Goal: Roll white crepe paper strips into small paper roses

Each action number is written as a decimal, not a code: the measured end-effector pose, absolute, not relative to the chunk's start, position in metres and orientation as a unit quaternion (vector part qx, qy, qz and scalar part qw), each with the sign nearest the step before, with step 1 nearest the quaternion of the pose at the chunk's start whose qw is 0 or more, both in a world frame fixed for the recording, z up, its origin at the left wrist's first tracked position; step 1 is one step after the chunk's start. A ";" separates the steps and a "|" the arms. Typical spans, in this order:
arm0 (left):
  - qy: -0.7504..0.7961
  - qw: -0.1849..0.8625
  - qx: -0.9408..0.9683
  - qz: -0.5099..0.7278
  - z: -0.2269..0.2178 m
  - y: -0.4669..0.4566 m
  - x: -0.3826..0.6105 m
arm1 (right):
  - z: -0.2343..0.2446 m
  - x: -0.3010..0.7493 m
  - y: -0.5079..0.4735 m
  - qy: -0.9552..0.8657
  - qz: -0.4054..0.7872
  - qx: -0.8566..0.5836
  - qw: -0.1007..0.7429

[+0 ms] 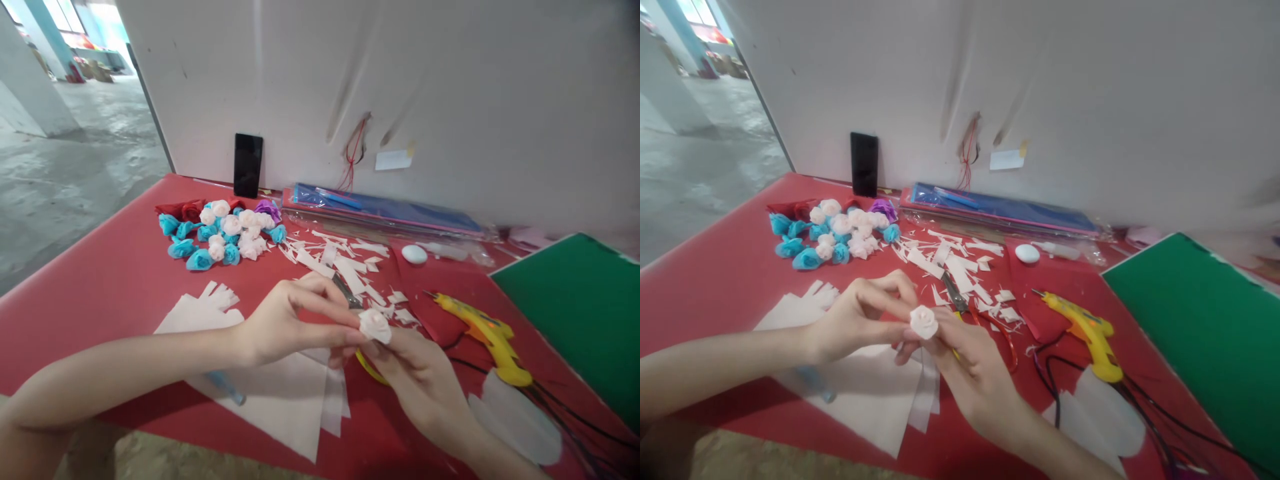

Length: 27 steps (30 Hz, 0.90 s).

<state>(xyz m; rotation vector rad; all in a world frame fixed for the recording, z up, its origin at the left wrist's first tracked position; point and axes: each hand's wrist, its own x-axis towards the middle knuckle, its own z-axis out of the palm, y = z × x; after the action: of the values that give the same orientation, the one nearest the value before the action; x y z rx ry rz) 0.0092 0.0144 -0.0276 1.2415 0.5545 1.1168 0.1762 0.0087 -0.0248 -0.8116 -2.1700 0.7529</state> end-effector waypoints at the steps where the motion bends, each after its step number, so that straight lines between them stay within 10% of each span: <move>1: 0.259 0.609 0.560 0.499 -0.028 0.014 0.009 | -0.026 0.175 0.008 -0.834 0.281 -0.320 0.350; 7: 0.307 0.458 0.633 0.544 -0.030 0.011 0.009 | -0.027 0.167 0.002 -0.817 0.201 -0.361 0.402; 27: 0.378 0.426 0.706 0.421 -0.031 0.027 -0.001 | -0.037 0.170 0.011 -0.822 0.094 -0.399 0.396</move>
<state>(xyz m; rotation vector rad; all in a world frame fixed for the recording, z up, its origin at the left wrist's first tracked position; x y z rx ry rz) -0.0009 0.0273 -0.0313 1.7641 0.9456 1.0534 0.1701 0.0111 -0.0372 -1.0117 -2.0820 0.2390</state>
